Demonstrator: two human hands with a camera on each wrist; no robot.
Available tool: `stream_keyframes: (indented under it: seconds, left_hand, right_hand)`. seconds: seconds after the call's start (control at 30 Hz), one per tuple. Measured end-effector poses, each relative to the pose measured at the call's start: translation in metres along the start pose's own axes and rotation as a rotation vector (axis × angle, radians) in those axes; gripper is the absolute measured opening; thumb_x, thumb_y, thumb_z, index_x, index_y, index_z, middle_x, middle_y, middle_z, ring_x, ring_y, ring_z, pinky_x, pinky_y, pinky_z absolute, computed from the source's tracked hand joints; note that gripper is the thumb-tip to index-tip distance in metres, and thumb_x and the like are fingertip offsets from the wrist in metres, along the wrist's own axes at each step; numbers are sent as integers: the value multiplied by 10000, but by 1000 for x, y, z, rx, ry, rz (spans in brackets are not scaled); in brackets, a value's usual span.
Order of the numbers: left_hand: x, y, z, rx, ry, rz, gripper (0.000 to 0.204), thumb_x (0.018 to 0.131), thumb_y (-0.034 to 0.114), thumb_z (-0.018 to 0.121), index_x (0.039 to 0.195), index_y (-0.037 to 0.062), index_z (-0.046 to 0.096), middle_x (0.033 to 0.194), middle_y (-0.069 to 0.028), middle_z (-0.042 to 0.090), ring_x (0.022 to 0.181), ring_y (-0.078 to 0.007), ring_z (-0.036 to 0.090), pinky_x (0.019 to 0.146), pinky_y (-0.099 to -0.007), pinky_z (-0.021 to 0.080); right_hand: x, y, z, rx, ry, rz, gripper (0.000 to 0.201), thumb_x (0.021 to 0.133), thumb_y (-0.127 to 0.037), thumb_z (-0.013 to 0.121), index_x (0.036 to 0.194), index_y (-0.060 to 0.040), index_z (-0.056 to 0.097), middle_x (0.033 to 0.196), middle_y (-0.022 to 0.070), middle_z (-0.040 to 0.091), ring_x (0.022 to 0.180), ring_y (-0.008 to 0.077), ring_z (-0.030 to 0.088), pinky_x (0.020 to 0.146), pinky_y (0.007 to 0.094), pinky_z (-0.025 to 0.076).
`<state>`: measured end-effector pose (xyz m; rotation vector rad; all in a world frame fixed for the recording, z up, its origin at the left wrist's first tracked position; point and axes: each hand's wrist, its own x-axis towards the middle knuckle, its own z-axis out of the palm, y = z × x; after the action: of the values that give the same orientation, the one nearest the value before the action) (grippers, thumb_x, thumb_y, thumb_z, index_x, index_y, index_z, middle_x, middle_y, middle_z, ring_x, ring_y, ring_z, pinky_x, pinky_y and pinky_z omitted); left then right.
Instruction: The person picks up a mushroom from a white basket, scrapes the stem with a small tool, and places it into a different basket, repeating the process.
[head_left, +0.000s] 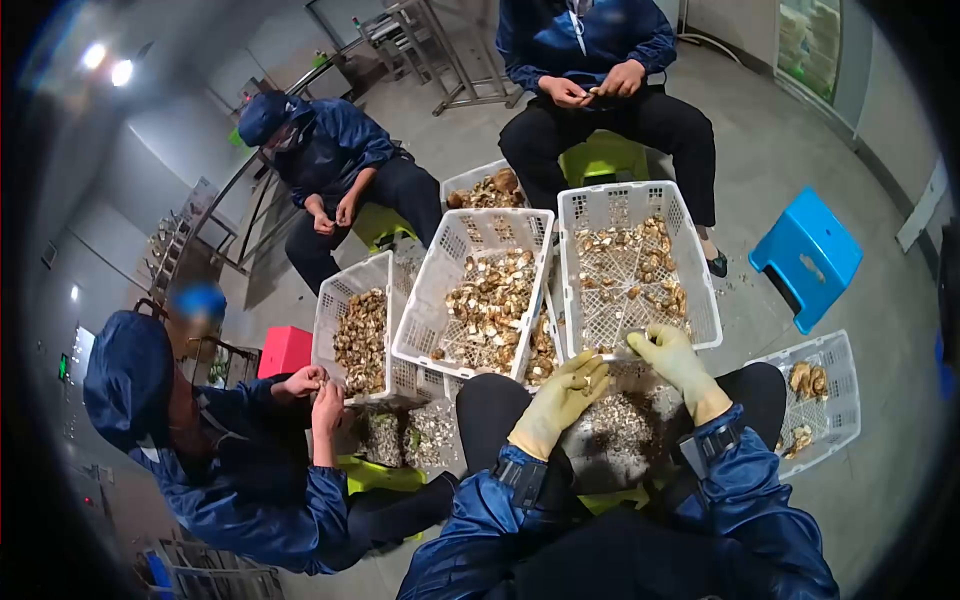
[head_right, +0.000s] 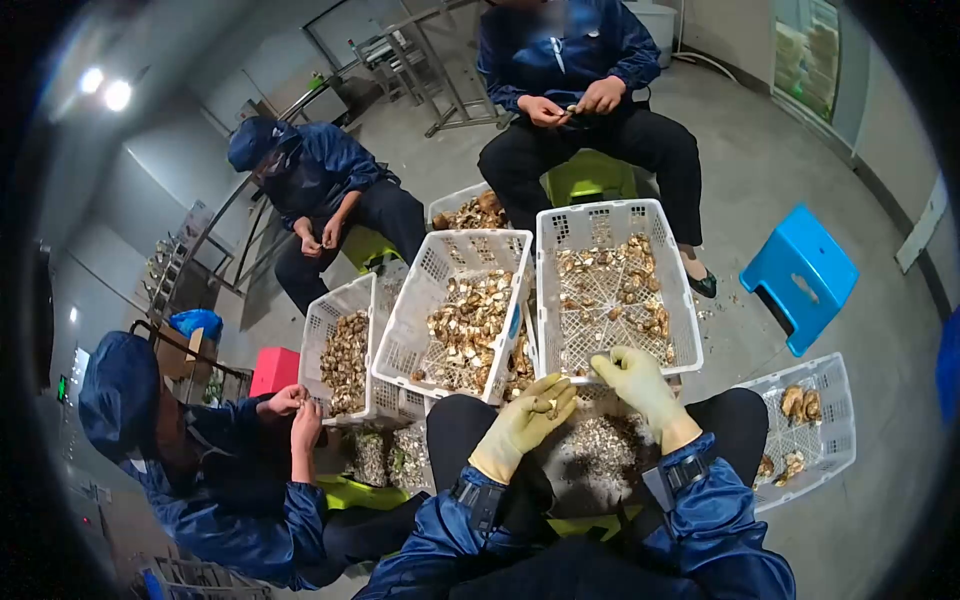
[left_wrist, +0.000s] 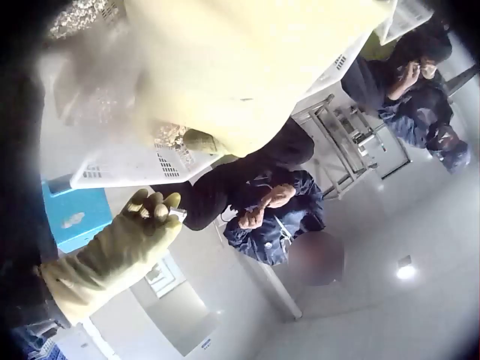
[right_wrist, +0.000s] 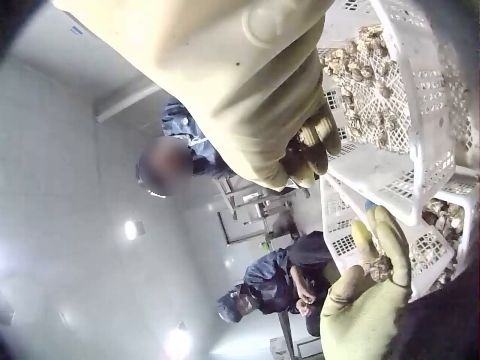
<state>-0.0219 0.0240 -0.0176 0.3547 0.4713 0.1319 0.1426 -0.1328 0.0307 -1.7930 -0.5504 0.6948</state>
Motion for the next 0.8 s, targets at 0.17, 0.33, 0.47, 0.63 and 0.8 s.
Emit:
stream_keyframes:
  seconds: [0.17, 0.33, 0.47, 0.63, 0.8]
  left_hand:
    - [-34, -7, 5, 160, -101, 131, 508, 909, -117, 435, 1409, -50, 377, 1443, -244, 431, 1395, -292, 421, 1140, -348, 392]
    - [2, -20, -69, 42, -48, 247, 287, 988, -4, 503, 1256, -104, 518, 1289, -239, 569, 1232, -303, 565, 1055, -356, 486]
    - [4, -20, -64, -227, 133, 176, 254, 1014, 82, 530, 1212, -77, 550, 1283, -205, 577, 1241, -308, 550, 1008, -320, 504]
    - [4, -24, -50, -49, 322, 115, 423, 1067, 379, 420, 1072, 19, 644, 1082, -102, 679, 1018, -240, 656, 893, -322, 552]
    - [12, -29, -59, 38, 180, 156, 486, 1079, 379, 358, 1133, -19, 631, 1079, -120, 669, 952, -229, 618, 801, -331, 541]
  right_hand:
    - [-42, 15, 31, -52, -15, -34, 357, 907, -330, 673, 818, 16, 679, 662, 35, 610, 633, 102, 511, 581, 315, 433]
    - [-64, 24, 45, 28, 38, -1, 320, 914, -308, 678, 871, 8, 700, 693, -1, 618, 641, 77, 519, 580, 283, 430]
    - [-56, 41, 48, 33, 25, -36, 308, 919, -291, 671, 890, 14, 705, 711, -6, 627, 634, 81, 518, 583, 279, 431]
    - [-52, 51, 56, -137, 82, -105, 342, 883, -328, 695, 887, 14, 697, 692, 96, 653, 647, 136, 565, 614, 324, 464]
    - [-57, 38, 57, -145, 48, -60, 303, 907, -281, 691, 952, 18, 706, 747, 31, 672, 685, 100, 560, 644, 296, 464]
